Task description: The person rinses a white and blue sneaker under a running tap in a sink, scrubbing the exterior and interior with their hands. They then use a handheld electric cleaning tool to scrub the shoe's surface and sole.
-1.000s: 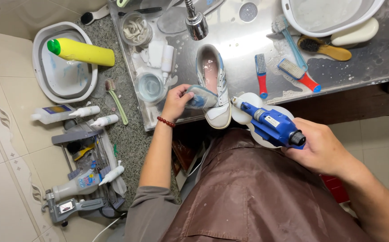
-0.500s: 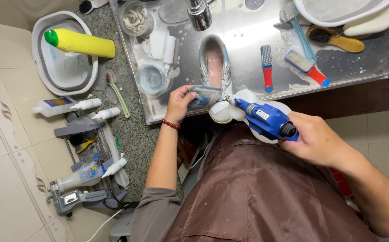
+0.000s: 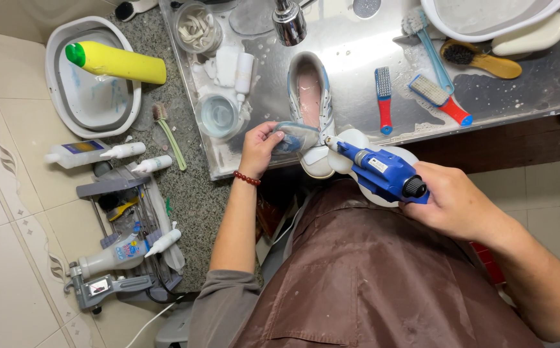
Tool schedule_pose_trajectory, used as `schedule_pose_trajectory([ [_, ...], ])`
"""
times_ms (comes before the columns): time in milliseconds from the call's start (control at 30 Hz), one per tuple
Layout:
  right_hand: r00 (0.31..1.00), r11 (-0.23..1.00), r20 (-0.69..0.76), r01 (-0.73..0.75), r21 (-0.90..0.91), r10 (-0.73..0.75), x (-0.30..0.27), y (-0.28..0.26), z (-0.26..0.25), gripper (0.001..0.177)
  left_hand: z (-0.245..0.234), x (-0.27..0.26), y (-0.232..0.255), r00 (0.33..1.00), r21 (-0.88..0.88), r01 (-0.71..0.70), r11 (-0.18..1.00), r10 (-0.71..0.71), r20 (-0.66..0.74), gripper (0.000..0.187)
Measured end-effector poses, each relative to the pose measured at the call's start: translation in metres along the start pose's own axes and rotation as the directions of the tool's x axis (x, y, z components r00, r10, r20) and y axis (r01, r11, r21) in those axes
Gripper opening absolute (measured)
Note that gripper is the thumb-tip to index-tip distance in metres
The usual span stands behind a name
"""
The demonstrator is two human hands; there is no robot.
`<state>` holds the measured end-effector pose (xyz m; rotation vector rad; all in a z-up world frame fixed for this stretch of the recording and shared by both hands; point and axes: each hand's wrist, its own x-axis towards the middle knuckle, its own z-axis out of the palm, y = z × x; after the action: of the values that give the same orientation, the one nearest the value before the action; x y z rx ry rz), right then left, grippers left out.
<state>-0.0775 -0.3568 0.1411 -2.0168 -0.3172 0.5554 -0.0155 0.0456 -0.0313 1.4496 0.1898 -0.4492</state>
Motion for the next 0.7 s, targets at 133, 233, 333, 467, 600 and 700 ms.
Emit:
schedule_pose_trajectory([
  [133,1.000,1.000,-0.003,0.019,-0.007,-0.019,-0.0006,0.0010,0.0012,0.047,0.0022,-0.0010,0.0047,1.000,0.016,-0.006,1.000,0.006,-0.006,0.019],
  [233,1.000,1.000,-0.002,-0.007,-0.018,0.007,-0.0008,-0.0016,0.0010,0.047,0.0032,-0.0016,0.0062,1.000,0.004,0.005,1.000,-0.005,-0.005,0.019],
  [333,1.000,1.000,-0.002,-0.015,-0.008,0.015,0.0003,-0.0027,0.0007,0.047,0.0047,-0.0016,0.0079,1.000,-0.016,0.012,1.000,-0.012,-0.002,0.019],
  [467,1.000,1.000,-0.004,0.010,-0.004,-0.010,-0.0006,-0.0012,0.0014,0.047,0.0048,-0.0012,0.0088,1.000,0.015,-0.004,1.000,0.004,0.003,0.017],
  [600,1.000,1.000,0.002,0.013,-0.008,-0.013,-0.0010,-0.0015,0.0011,0.048,0.0037,-0.0010,0.0078,1.000,0.021,-0.014,1.000,0.014,0.009,0.018],
  [700,1.000,1.000,0.005,0.004,-0.010,-0.004,-0.0008,-0.0017,0.0021,0.048,0.0031,-0.0003,0.0078,1.000,0.033,-0.024,0.999,0.023,0.012,0.018],
])
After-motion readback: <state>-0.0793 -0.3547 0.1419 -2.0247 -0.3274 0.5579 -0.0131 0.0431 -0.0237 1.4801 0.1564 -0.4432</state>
